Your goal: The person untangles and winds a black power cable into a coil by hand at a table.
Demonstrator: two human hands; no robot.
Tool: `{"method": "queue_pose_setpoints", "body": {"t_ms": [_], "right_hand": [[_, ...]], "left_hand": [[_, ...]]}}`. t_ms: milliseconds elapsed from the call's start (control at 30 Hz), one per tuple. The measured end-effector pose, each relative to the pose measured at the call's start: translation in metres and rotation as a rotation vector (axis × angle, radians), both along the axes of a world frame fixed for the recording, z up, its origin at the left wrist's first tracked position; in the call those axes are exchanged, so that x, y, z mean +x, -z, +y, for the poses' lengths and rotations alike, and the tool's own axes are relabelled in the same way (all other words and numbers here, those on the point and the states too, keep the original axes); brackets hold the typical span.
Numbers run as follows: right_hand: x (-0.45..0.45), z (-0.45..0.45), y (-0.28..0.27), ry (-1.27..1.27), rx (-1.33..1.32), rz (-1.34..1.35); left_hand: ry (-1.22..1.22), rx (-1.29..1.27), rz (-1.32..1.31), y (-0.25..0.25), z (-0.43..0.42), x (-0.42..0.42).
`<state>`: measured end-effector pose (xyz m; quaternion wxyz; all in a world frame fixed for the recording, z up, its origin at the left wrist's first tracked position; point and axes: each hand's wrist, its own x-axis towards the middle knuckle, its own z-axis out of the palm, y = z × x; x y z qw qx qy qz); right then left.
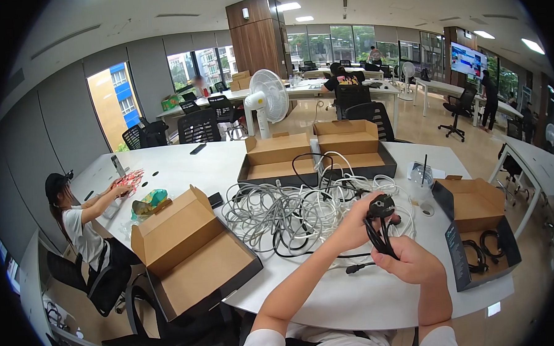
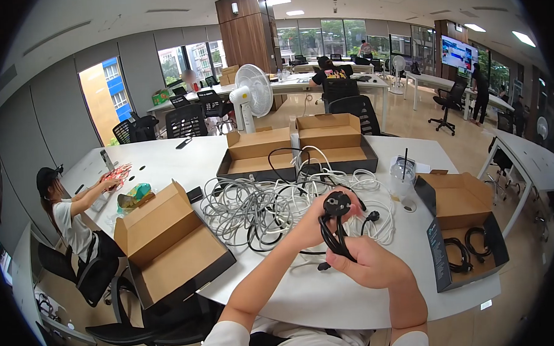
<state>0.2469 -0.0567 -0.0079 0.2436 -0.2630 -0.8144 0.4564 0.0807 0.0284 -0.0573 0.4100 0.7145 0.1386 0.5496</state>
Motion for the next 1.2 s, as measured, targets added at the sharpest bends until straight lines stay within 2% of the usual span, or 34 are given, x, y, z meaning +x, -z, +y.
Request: {"method": "queue_pose_setpoints", "body": {"t_ms": [100, 133, 200, 300, 367, 400, 433, 500, 600, 733, 833, 967, 1000, 1100, 1133, 1200], "right_hand": [[0.005, -0.002, 0.002, -0.009, -0.094, 0.135], [0.006, -0.002, -0.001, 0.019, -0.116, 0.159], [0.007, -0.001, -0.009, 0.081, -0.162, 0.211], [0.001, 0.010, -0.004, 0.407, 0.208, 0.126], [-0.006, 0.021, 0.005, 0.521, 0.322, 0.284], [-0.010, 0.026, 0.004, 0.566, 0.529, 0.343], [-0.007, 0.029, 0.001, 0.579, 0.578, 0.300], [-0.004, 0.037, 0.003, 0.612, 0.666, 0.372], [0.009, 0.037, 0.006, 0.509, 0.300, 0.241], [0.009, 0.038, -0.003, 0.458, 0.113, -0.160], [0.005, 0.067, 0.029, 0.385, -0.032, 0.162], [-0.001, 0.085, 0.036, 0.190, -0.415, 0.613], [0.003, 0.096, 0.041, 0.041, -0.599, 0.779], [-0.002, 0.108, 0.044, 0.027, -0.848, 1.269], [-0.006, 0.108, 0.048, 0.175, -0.733, 1.293], [-0.009, 0.101, 0.049, 0.254, -0.576, 1.287]], "left_hand": [[0.285, -0.511, 0.085, -0.034, -0.028, -0.012], [0.292, -0.546, -0.028, -0.023, -0.025, -0.006], [0.186, -0.551, -0.081, -0.015, -0.018, 0.003], [0.000, -0.654, -0.172, -0.018, -0.020, 0.003], [0.080, -0.824, -0.487, 0.000, -0.001, 0.000], [0.112, -0.875, -0.623, -0.004, 0.003, -0.004], [0.143, -0.922, -0.755, -0.008, 0.006, -0.011], [0.353, -0.921, -0.885, 0.003, 0.026, -0.034], [0.333, -0.917, -1.030, -0.006, 0.026, -0.046], [0.243, -0.826, -1.082, -0.015, 0.017, -0.053], [0.246, -0.800, -1.077, -0.019, 0.012, -0.058], [0.248, -0.815, -1.069, -0.024, 0.004, -0.052], [0.238, -0.829, -1.060, -0.024, 0.003, -0.049], [0.232, -0.854, -1.015, -0.017, 0.006, -0.045], [0.148, -0.857, -0.996, -0.015, 0.008, -0.042], [0.056, -0.861, -1.028, -0.011, 0.015, -0.041]]}}
